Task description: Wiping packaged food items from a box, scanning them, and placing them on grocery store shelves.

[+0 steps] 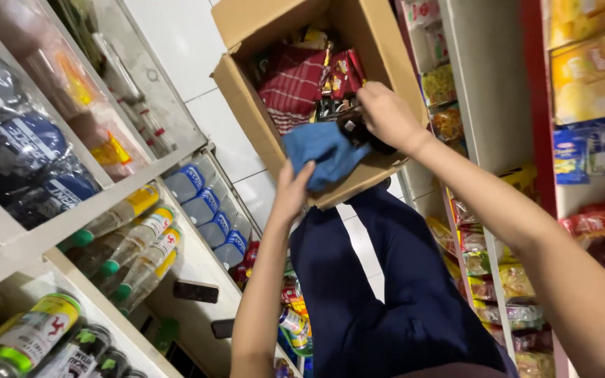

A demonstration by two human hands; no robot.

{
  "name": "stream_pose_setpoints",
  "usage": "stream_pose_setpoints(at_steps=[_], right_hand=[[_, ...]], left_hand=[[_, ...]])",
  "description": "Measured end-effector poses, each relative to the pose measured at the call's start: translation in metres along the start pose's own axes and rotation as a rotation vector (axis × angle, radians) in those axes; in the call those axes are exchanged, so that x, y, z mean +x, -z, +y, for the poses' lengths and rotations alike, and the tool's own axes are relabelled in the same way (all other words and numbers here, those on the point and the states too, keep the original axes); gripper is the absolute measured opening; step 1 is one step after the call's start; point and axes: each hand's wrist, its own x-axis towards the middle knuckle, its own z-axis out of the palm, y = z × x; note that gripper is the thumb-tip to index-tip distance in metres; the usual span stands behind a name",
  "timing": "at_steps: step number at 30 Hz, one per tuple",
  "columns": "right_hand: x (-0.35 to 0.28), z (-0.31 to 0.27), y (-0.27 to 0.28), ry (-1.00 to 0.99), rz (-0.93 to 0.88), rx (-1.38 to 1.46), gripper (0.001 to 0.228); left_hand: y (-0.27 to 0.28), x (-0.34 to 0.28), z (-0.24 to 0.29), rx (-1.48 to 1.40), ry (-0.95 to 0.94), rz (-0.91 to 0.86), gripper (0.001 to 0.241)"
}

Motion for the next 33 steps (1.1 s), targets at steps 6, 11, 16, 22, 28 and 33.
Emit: stream_pose_setpoints(at_steps=[6, 11, 16, 22, 28, 33], right_hand=[[-0.072, -0.017, 0.068, -0.369, 0.348, 1.079, 0.016], [-0.105, -0.066, 0.159, -0.537, 0.753, 2.257, 0.040], [-0.156, -0.098, 0.183, -0.562, 0.917, 2.363, 0.045], [-0.252, -0.133, 0.195, -0.414, 0.934, 1.979, 0.038], [-0.337, -0.175, 0.192, -0.801, 1.014, 1.527, 0.053], [-0.364, -0.202, 0.248, -0.766, 1.275, 1.725, 0.054]], left_hand=[[0.025, -0.049, 0.079, -1.067, 0.346, 0.043, 0.062], [0.015, -0.082, 0.148, -0.841, -0.164, -0.047, 0.068], [-0.047, -0.124, 0.291, -0.782, -0.291, -0.335, 0.085], [-0.128, -0.163, 0.345, 0.040, -0.797, -0.766, 0.035], [-0.204, -0.188, 0.348, 0.575, -1.622, -0.389, 0.039], [-0.250, -0.182, 0.319, 0.361, -1.812, -0.521, 0.050]])
